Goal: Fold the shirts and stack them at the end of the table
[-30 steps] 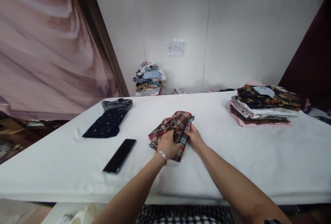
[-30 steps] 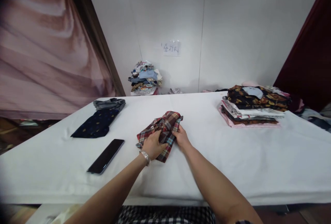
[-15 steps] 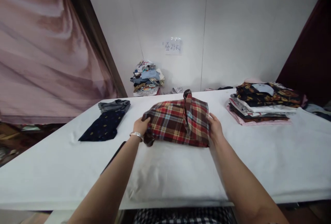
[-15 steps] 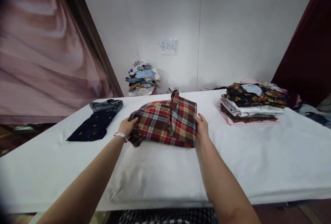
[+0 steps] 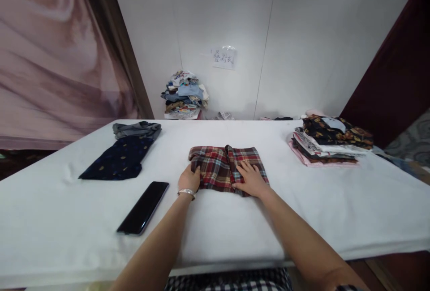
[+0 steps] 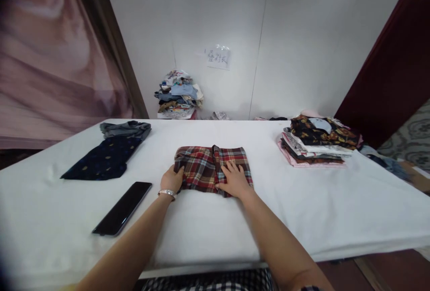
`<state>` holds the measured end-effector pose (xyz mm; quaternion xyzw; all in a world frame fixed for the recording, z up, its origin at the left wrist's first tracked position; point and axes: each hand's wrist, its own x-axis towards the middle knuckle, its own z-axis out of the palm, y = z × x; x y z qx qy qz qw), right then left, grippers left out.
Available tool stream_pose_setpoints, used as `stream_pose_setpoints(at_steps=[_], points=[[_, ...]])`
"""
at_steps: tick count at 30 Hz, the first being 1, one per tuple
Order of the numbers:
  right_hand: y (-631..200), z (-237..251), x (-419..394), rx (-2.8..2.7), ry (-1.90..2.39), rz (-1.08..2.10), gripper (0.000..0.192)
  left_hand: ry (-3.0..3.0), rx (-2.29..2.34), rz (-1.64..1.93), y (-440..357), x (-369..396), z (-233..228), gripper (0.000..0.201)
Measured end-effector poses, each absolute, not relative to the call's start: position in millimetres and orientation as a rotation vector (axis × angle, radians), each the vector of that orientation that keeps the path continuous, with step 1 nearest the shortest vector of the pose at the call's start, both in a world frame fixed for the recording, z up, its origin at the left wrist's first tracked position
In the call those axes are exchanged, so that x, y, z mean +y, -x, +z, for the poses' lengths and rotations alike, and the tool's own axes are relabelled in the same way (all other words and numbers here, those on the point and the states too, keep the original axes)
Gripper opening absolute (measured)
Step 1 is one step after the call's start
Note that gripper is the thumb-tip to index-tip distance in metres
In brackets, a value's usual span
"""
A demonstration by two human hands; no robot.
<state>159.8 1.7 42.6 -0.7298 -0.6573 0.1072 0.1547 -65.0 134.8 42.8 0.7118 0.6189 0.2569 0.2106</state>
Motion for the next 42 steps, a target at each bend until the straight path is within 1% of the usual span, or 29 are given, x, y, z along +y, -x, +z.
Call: stream_pose_setpoints(at_steps=[2,4,6,8,9,12,15,19,23,25,27,30,32,34,38,40,42], points=[[-161,40,6,-1.853,2.134,0.196,0.049,-1.983,1.71,0.716,65,133,42,0.037],[-165,37,12,-1.697,2.066,0.214,0.029,-1.986,1.692,0.722,66,133,42,0.036],[-173,38,20,-1.453,1.944,0.31,0.015,-1.984,1.675,0.727,67,132,43,0.036],[-190,44,26,-1.197,1.819,0.355,0.006,-1.979,1.663,0.734,68,132,43,0.035],[-203,49,26,-1.089,1.774,0.341,0.006,-1.975,1.656,0.739,69,132,43,0.035],[-252,69,14,-0.804,1.665,0.267,0.014,-1.95,1.637,0.768,70,133,42,0.035],[-298,79,-20,-0.579,1.601,0.231,0.011,-1.911,1.624,0.801,71,133,40,0.038],[-324,62,-70,-0.396,1.609,0.209,0.012,-1.857,1.593,0.852,73,135,38,0.039],[-323,46,-83,-0.328,1.607,0.061,0.018,-1.816,1.549,0.894,74,136,37,0.035],[-314,47,-72,-0.442,1.615,0.018,0.022,-1.787,1.535,0.933,74,136,37,0.033],[-298,51,-55,-0.729,1.651,0.015,0.027,-1.739,1.524,1.002,73,136,37,0.03],[-265,55,-28,-1.17,1.799,0.13,0.036,-1.677,1.526,1.107,73,134,39,0.024],[-244,54,-11,-1.303,1.965,0.271,0.039,-1.655,1.538,1.154,74,133,39,0.022],[-228,50,2,-1.385,2.094,0.331,0.039,-1.643,1.549,1.185,75,133,39,0.022],[-224,48,17,-1.441,2.087,0.301,0.018,-1.652,1.502,1.256,78,134,40,0.02],[-235,54,13,-1.414,2.042,0.318,0.019,-1.741,1.435,1.31,79,132,43,0.019],[-254,62,1,-1.235,1.898,0.35,0.024,-1.91,1.344,1.344,79,126,49,0.016]])
